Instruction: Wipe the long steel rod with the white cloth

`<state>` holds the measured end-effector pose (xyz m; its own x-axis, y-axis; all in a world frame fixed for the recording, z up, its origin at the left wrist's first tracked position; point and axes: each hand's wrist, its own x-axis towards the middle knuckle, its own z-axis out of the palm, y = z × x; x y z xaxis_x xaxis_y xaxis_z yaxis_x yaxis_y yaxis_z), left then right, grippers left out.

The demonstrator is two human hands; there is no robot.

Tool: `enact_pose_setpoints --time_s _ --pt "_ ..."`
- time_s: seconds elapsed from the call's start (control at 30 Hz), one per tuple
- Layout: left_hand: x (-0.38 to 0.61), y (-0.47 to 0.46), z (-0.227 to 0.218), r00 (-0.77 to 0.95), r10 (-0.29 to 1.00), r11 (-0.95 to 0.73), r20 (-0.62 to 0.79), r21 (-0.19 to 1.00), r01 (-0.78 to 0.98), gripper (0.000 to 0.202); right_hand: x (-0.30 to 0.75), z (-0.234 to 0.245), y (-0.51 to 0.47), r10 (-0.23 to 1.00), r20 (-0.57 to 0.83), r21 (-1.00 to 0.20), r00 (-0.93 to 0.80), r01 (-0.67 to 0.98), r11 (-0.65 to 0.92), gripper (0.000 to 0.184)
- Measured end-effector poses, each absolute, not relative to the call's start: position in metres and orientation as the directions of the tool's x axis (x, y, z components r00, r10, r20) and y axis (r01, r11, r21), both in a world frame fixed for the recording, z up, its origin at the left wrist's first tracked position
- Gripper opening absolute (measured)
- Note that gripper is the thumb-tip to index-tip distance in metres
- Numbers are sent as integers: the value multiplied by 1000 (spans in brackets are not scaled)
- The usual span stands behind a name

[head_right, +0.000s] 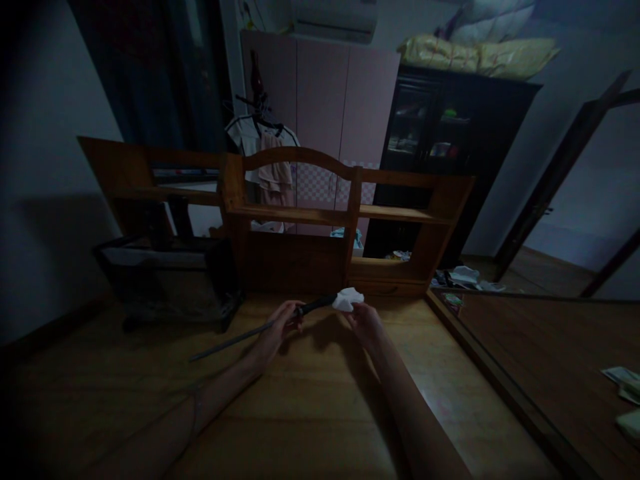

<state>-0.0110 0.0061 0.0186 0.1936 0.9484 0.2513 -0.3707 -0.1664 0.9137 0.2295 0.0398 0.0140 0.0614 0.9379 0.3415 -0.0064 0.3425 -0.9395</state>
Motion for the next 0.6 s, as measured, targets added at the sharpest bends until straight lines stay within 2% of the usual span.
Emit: enact_pose_setpoints --time_s 0.1,0.17,0.23,0.3,0.37,0.43,0.6 --pt "-12 8 15 192 962 -110 195 918 -380 43 227 22 31 899 366 -927 241 6 376 27" --pt "-11 8 13 222 963 -54 153 916 -398 44 216 30 20 836 472 -881 279 156 446 30" --pt "-7 6 11 249 959 -11 133 900 -437 42 200 37 6 784 598 -773 165 375 511 29" --pt "-3 4 9 278 953 36 117 871 -489 38 182 40 -4 766 643 -675 -16 461 576 32" --pt "1 3 6 316 942 88 109 831 -549 34 167 39 -10 738 644 -597 -202 472 649 37" --pt "2 2 3 351 932 146 95 787 -599 30 157 33 -11 707 635 -548 -312 463 696 41" --pt "1 3 6 348 937 264 -4 661 -703 23 153 27 -10 659 654 -492 -373 452 744 45"
